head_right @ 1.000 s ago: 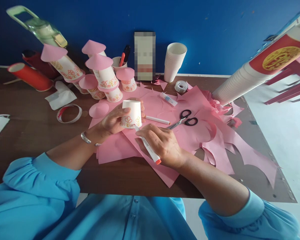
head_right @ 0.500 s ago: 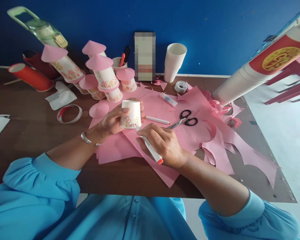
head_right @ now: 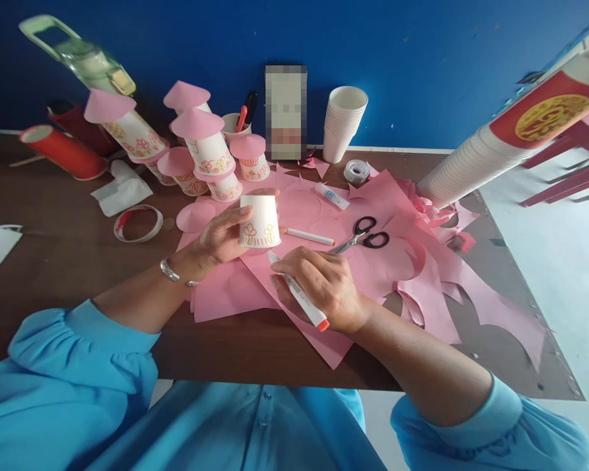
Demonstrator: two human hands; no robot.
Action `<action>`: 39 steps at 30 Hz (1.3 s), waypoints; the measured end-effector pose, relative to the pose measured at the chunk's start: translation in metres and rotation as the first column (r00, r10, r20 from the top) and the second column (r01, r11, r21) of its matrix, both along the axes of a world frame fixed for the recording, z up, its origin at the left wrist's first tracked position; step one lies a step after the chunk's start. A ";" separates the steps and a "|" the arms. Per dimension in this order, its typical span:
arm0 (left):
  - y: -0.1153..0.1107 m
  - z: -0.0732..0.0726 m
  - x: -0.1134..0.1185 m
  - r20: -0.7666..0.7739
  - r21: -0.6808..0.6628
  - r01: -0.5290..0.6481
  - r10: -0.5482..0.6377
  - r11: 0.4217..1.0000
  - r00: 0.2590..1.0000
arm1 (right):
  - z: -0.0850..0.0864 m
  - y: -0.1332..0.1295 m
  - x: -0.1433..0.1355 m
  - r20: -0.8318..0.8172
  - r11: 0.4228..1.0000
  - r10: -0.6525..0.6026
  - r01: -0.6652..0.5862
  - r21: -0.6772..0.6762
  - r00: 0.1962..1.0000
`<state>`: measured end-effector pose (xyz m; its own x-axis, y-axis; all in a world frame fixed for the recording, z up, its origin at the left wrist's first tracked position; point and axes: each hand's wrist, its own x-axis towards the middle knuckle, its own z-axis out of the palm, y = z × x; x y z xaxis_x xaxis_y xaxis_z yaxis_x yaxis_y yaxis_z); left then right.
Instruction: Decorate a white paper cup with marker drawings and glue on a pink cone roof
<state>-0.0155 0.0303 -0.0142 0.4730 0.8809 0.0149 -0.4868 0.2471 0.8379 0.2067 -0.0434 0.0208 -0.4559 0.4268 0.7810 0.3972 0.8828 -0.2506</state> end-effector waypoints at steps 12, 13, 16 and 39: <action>-0.002 0.013 0.007 0.021 -0.171 -0.056 0.060 0.984 0.998 | -0.004 -0.001 -0.001 0.001 1.000 0.023 -0.023 0.005 1.000; -0.001 0.012 0.007 0.024 -0.171 -0.052 0.057 0.984 0.998 | -0.004 -0.001 -0.001 0.002 1.000 0.019 -0.019 -0.003 1.000; 0.000 0.011 0.006 0.032 -0.170 -0.044 0.050 0.985 0.998 | -0.005 -0.001 0.001 0.010 1.000 0.007 -0.007 -0.017 1.000; -0.005 0.003 0.002 -0.117 0.094 0.080 -0.069 0.992 0.991 | -0.005 0.001 -0.001 0.046 0.998 -0.040 0.042 -0.043 0.998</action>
<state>-0.0135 0.0252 -0.0111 0.5405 0.8403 0.0421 -0.3705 0.1928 0.9086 0.2054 -0.0426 0.0161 -0.4718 0.4791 0.7402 0.4443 0.8543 -0.2698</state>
